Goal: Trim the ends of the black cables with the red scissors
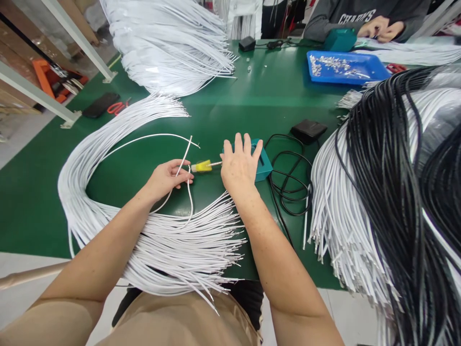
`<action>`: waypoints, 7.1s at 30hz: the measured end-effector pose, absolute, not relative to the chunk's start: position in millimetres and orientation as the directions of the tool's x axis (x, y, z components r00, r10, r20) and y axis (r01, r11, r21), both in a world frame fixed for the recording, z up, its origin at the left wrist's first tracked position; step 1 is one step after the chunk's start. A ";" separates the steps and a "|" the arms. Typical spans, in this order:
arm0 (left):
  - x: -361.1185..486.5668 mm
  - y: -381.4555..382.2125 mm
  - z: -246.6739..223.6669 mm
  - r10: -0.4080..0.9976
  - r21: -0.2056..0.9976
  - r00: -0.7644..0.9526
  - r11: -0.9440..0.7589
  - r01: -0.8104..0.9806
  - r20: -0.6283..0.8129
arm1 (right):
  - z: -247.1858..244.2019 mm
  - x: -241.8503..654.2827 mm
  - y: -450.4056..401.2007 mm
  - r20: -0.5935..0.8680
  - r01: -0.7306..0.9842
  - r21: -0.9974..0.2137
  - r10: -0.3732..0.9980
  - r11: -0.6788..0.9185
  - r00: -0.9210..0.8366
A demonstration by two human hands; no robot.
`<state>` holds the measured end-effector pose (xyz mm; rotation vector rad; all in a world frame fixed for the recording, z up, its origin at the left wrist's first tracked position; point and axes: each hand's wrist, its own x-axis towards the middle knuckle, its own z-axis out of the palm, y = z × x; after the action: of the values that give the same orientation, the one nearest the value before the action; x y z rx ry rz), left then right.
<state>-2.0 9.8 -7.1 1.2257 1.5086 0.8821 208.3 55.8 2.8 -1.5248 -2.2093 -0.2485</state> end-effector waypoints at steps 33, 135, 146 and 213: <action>-0.9 2.7 2.9 0.990 0.998 0.126 0.054 0.016 -0.056 | 17.3 164.4 29.2 -0.209 -0.042 -0.968 0.888 -0.247 -0.411; 0.3 9.9 -7.1 0.962 0.952 -0.006 0.269 0.145 -0.271 | 5.1 206.9 54.0 0.464 0.924 -0.085 0.835 0.373 -0.295; -13.9 8.6 -2.4 0.982 0.983 0.032 0.185 -0.014 -0.184 | 23.8 184.1 23.6 0.462 0.626 -0.280 0.674 0.728 -0.577; 11.1 -3.4 4.6 0.992 0.992 0.128 -0.013 0.123 -0.003 | 20.2 163.3 26.4 -0.204 -0.436 -0.815 0.894 -0.381 -0.399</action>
<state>11.1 -3.4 4.6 1.3619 1.1997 1.0559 163.3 26.4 20.2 -0.8245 -0.8585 1.8955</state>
